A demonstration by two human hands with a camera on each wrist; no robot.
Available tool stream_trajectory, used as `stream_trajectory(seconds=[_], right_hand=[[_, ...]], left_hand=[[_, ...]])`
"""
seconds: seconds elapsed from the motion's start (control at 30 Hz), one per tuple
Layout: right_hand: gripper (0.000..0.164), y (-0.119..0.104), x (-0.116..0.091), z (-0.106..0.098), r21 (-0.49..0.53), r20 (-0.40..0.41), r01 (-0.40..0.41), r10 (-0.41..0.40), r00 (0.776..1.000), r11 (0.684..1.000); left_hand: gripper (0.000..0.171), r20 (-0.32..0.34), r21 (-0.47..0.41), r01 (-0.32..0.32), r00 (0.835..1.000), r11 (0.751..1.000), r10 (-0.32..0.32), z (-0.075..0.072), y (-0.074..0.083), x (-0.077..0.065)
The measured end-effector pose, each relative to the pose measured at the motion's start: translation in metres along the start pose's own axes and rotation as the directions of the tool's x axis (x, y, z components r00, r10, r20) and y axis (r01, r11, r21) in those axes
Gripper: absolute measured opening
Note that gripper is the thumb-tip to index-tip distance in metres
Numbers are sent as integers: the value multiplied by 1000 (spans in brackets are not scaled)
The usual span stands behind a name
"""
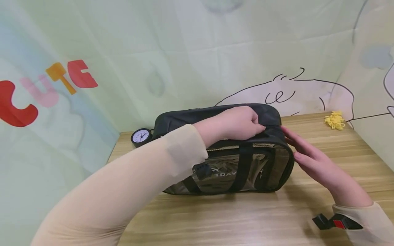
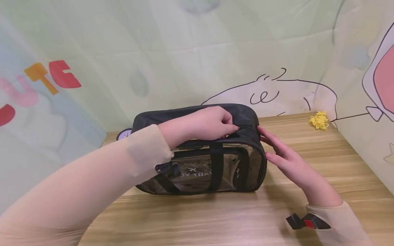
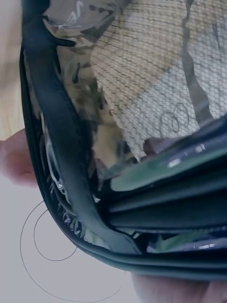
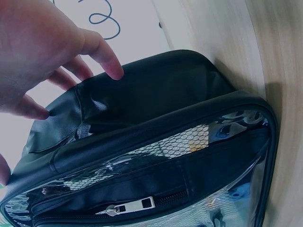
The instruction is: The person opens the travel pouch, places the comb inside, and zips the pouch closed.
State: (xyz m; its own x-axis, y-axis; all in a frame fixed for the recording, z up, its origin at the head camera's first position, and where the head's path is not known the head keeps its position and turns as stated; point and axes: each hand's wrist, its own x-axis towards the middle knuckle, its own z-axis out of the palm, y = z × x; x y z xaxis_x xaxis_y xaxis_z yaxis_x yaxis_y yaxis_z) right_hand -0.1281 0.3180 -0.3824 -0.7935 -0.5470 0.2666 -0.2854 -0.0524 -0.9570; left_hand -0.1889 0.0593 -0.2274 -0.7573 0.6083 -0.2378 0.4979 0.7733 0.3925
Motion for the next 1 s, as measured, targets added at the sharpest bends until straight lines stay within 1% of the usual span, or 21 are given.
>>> stream_trajectory(seconds=[0.13, 0.27, 0.37, 0.43, 0.5, 0.57, 0.6, 0.63, 0.7, 0.77, 0.87, 0.93, 1.0], right_hand=[[62, -1, 2, 2, 9, 12, 26, -26, 1000, 1000], [59, -3, 5, 6, 42, 9, 62, -62, 998, 997], [55, -5, 10, 11, 59, -47, 95, -92, 995, 994], [55, -7, 16, 13, 60, -86, 139, -134, 987, 988], [56, -12, 23, 16, 33, -132, 174, -169, 977, 984], [58, -18, 31, 18, -21, -164, 182, -183, 969, 983], [59, -22, 35, 19, -59, -175, 177, -184, 967, 982], [59, -26, 38, 20, -96, -191, 154, -170, 967, 983], [58, -34, 44, 22, -176, -220, 90, -129, 967, 980], [56, -42, 48, 23, -255, -249, 19, -85, 965, 967], [56, -49, 53, 24, -320, -277, -49, -44, 960, 946], [58, -51, 56, 24, -344, -282, -66, -36, 959, 937], [61, -52, 58, 23, -358, -268, -67, -34, 963, 931]], left_hand=[[43, -60, -13, -4, 998, 1000, 3, 0, -1, -5], [44, -91, -26, -9, 996, 1000, 6, -1, 0, -6], [46, -105, -15, -19, 994, 1000, 18, -1, 2, -6], [45, -114, -6, -29, 993, 1000, 28, 0, 3, -6], [44, -124, 3, -30, 992, 1000, 31, 1, 5, -6], [42, -128, 9, -28, 991, 1000, 29, 2, 6, -7], [41, -129, 13, -27, 991, 1000, 28, 2, 7, -7], [40, -126, 12, -22, 992, 1000, 23, 2, 8, -8], [40, -122, 5, -18, 992, 1000, 18, 3, 9, -8], [40, -125, -8, -13, 992, 1000, 12, 4, 10, -9], [39, -146, -7, -12, 989, 1000, 11, 5, 10, -8], [38, -163, 3, -10, 987, 1000, 11, 6, 10, -7], [36, -177, 16, -10, 984, 1000, 13, 6, 9, -7]])
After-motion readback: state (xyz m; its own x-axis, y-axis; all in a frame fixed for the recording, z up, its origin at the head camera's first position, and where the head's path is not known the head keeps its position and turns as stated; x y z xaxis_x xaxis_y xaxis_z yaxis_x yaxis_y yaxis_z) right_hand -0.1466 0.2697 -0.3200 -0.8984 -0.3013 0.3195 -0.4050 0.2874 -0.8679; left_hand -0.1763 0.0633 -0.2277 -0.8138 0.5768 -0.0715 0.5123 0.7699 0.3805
